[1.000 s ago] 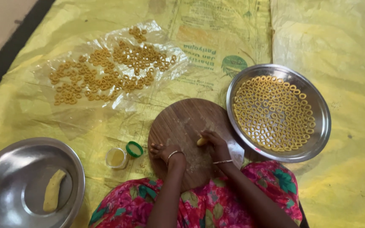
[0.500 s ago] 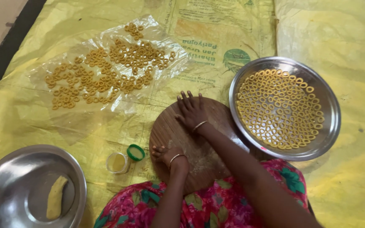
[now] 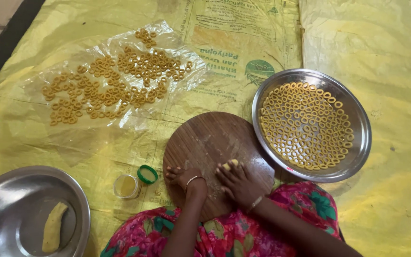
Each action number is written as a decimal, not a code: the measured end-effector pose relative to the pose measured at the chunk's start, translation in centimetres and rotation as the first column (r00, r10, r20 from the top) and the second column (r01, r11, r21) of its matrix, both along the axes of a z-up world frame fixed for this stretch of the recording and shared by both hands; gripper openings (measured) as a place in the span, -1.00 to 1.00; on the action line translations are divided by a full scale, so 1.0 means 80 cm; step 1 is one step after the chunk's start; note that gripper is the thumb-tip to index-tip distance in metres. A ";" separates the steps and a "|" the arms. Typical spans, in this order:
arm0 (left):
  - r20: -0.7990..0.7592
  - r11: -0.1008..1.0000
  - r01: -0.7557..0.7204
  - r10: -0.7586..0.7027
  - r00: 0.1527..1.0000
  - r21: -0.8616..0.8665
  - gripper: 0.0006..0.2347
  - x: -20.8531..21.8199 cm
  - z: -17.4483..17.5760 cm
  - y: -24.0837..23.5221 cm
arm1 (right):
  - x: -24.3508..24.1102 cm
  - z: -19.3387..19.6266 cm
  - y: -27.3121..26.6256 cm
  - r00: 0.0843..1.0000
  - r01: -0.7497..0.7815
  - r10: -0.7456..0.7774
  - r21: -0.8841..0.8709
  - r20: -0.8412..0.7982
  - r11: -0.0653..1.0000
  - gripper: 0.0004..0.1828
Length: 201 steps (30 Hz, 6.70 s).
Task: The person rolls small pieces of dough into thin ropes on a wooden board, then shapes them into rings and places them into a metal tray. The process is repeated continuously with additional dough pieces.
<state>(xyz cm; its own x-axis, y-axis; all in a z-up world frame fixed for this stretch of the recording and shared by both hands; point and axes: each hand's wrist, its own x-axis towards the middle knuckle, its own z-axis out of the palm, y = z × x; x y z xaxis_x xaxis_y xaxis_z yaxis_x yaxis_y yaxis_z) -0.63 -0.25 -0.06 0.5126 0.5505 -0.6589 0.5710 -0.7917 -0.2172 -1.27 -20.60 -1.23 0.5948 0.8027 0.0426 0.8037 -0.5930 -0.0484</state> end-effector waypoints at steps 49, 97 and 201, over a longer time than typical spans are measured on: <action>0.057 0.998 -0.068 0.068 0.996 0.003 -0.43 0.006 0.003 0.004 | 0.100 0.003 0.092 0.921 0.384 -0.388 -0.117 -0.018 0.916 0.03; -0.081 0.996 0.076 -0.079 0.994 -0.046 -0.18 -0.004 0.031 0.000 | 0.204 -0.038 0.093 0.980 0.177 -0.182 0.057 0.084 0.982 -0.21; 0.375 0.882 0.125 -0.316 0.871 0.454 -0.77 -0.060 0.004 0.148 | 0.122 -0.003 -0.023 0.010 0.993 0.687 0.089 -0.727 0.080 -0.42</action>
